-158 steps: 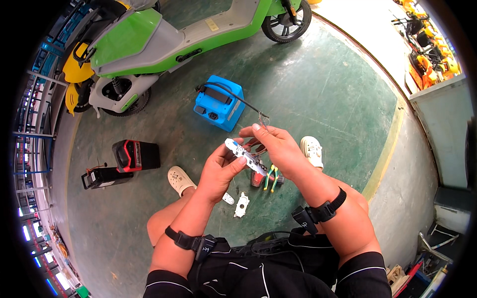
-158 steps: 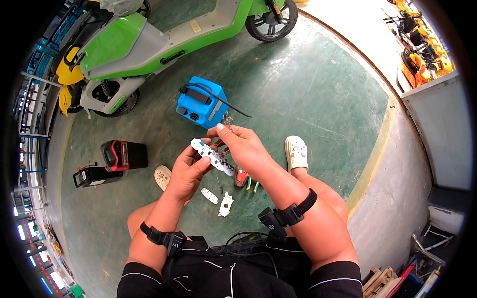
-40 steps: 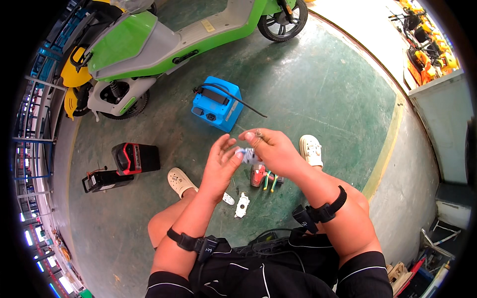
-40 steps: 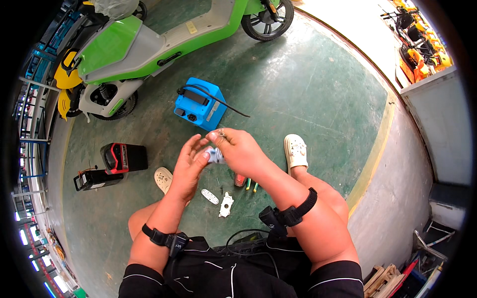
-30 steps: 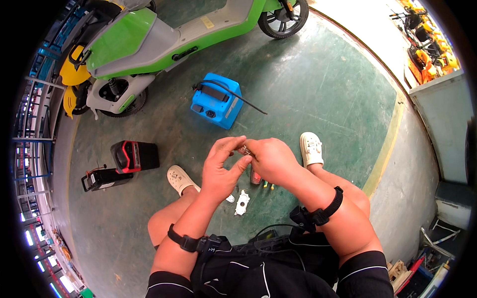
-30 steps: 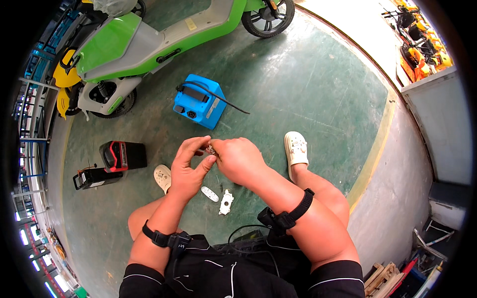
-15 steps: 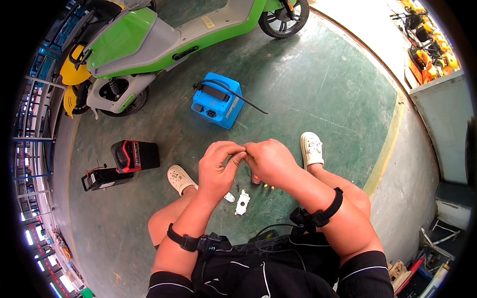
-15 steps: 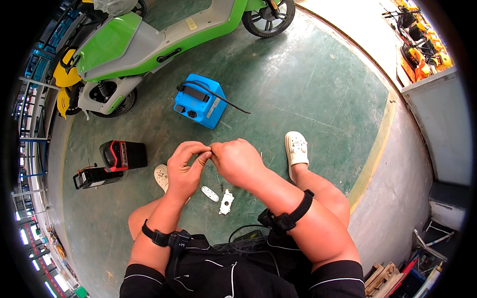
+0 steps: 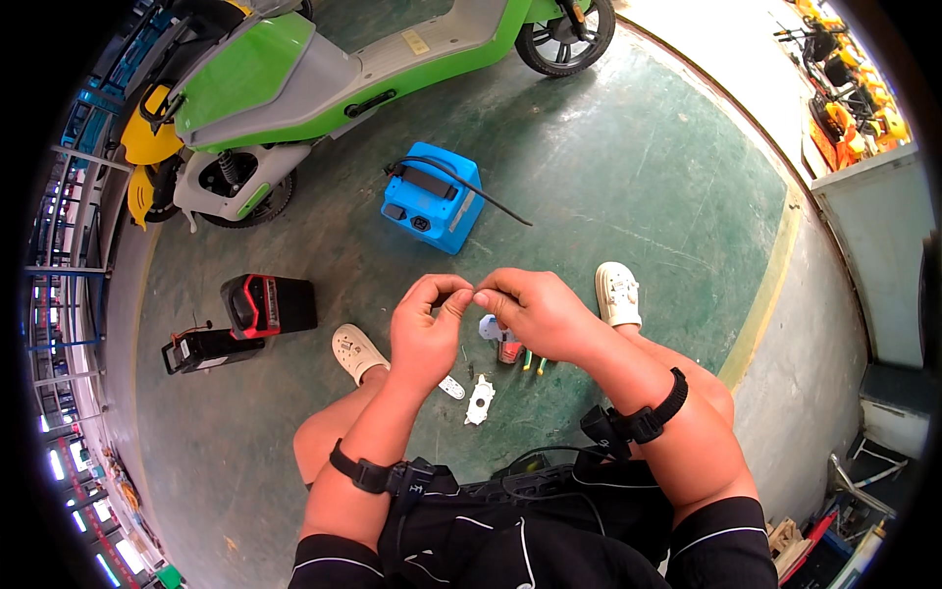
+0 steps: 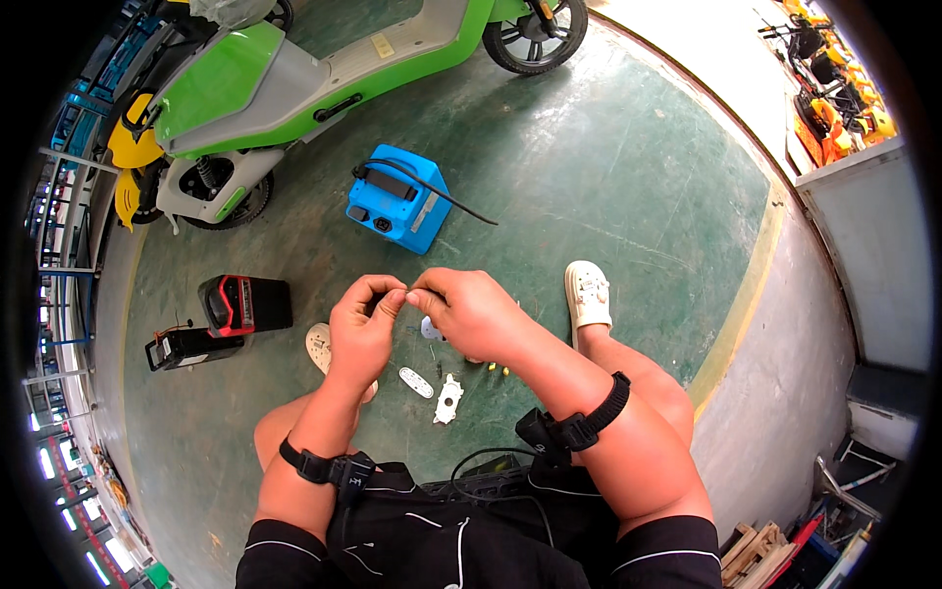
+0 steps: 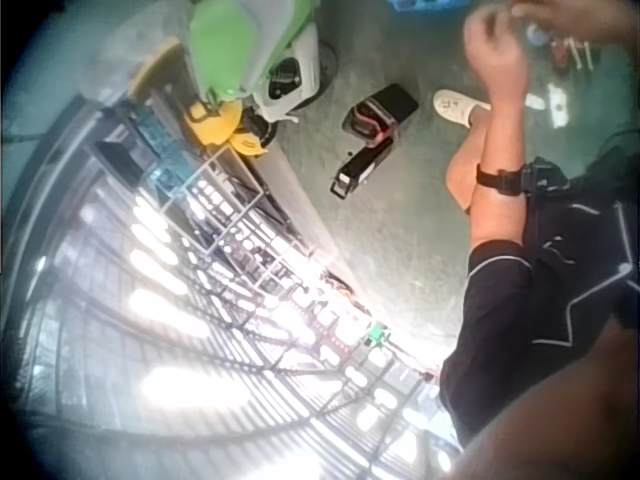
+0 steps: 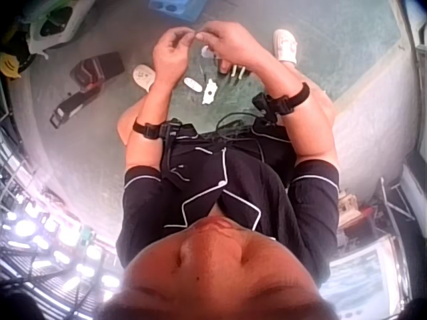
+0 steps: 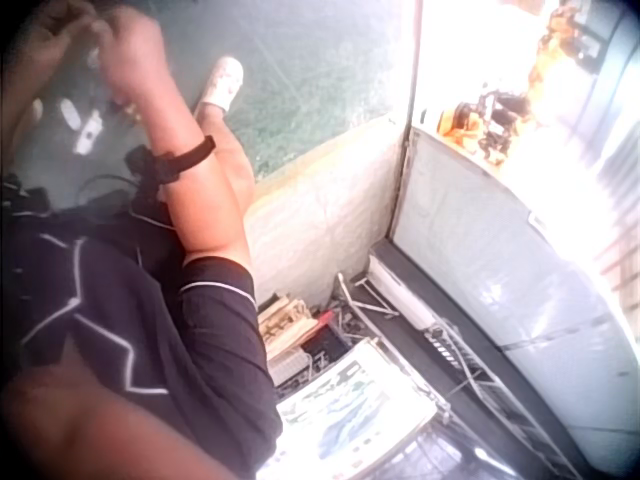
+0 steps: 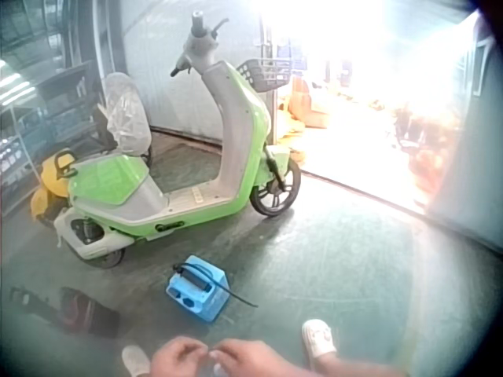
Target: The person holds a circuit board and uses pliers to manipulate wires. They move the wires into place and adjust the components on the board by hand.
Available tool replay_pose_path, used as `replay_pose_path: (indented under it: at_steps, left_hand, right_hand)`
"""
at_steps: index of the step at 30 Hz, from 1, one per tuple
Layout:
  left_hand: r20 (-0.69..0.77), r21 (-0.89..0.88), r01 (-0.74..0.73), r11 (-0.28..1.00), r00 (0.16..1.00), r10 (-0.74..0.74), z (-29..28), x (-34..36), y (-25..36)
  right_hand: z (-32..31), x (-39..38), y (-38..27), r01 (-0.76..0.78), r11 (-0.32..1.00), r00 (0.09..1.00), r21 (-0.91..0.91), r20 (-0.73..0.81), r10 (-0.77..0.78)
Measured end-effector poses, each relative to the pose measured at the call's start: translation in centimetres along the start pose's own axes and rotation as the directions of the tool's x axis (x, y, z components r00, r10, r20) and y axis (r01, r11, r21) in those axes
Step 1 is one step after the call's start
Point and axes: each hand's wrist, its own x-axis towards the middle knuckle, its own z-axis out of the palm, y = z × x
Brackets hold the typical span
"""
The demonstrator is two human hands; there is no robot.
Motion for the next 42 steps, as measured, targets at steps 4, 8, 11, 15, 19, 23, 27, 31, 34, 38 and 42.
replay_pose_path:
  at_steps: [4, 8, 11, 15, 19, 23, 27, 31, 34, 38, 42]
  left_hand:
    - [0.017, -0.051, -0.007, 0.999, 1.0, 0.008, 0.0, 0.0, 0.2]
    - [0.08, -0.113, -0.052, 0.992, 0.995, 0.061, -0.3, 0.2, 0.6]
    - [0.123, -0.034, -0.121, 0.992, 0.985, 0.124, -0.5, 0.2, 1.3]
    - [0.146, 0.123, -0.228, 0.966, 0.967, 0.21, -0.6, 0.0, 1.9]
    - [0.137, 0.19, -0.284, 0.94, 0.956, 0.261, -0.6, -0.2, 1.9]
    - [0.165, 0.267, -0.363, 0.893, 0.93, 0.329, -0.9, -0.1, 2.1]
    - [0.167, 0.296, -0.384, 0.874, 0.922, 0.349, -1.0, -0.1, 2.0]
    - [0.126, 0.257, -0.335, 0.906, 0.941, 0.313, -0.9, -0.2, 2.1]
    - [0.119, 0.261, -0.351, 0.899, 0.936, 0.33, -0.9, -0.1, 2.1]
    - [0.139, 0.325, -0.441, 0.836, 0.897, 0.419, -1.0, 0.0, 1.8]
    - [0.126, 0.36, -0.506, 0.784, 0.859, 0.496, -1.0, 0.0, 2.0]
  right_hand:
    - [-0.7, 0.2, -0.5, -0.152, 0.982, 0.987, 0.109, 0.064, 0.145]
    - [-1.5, 0.1, -1.1, -0.187, 0.955, 0.981, 0.229, 0.093, 0.17]
    - [-1.6, 0.3, 0.1, -0.119, 0.94, 0.991, 0.32, 0.09, 0.094]
    - [-1.9, 0.2, 0.1, -0.152, 0.883, 0.985, 0.445, 0.144, 0.097]
    - [-1.9, 0.3, 0.4, -0.155, 0.867, 0.983, 0.473, 0.162, 0.088]
    - [-1.8, 0.4, 0.7, -0.16, 0.86, 0.981, 0.484, 0.174, 0.085]
    - [-1.7, 0.5, 0.8, -0.156, 0.864, 0.982, 0.478, 0.172, 0.082]
    - [-1.7, 0.5, 0.9, -0.155, 0.871, 0.981, 0.466, 0.175, 0.081]
    - [-1.7, 0.4, 0.6, -0.176, 0.861, 0.978, 0.476, 0.187, 0.096]
    - [-1.7, 0.5, 0.7, -0.193, 0.831, 0.971, 0.521, 0.223, 0.086]
    - [-1.7, 0.3, 0.4, -0.211, 0.808, 0.965, 0.55, 0.248, 0.083]
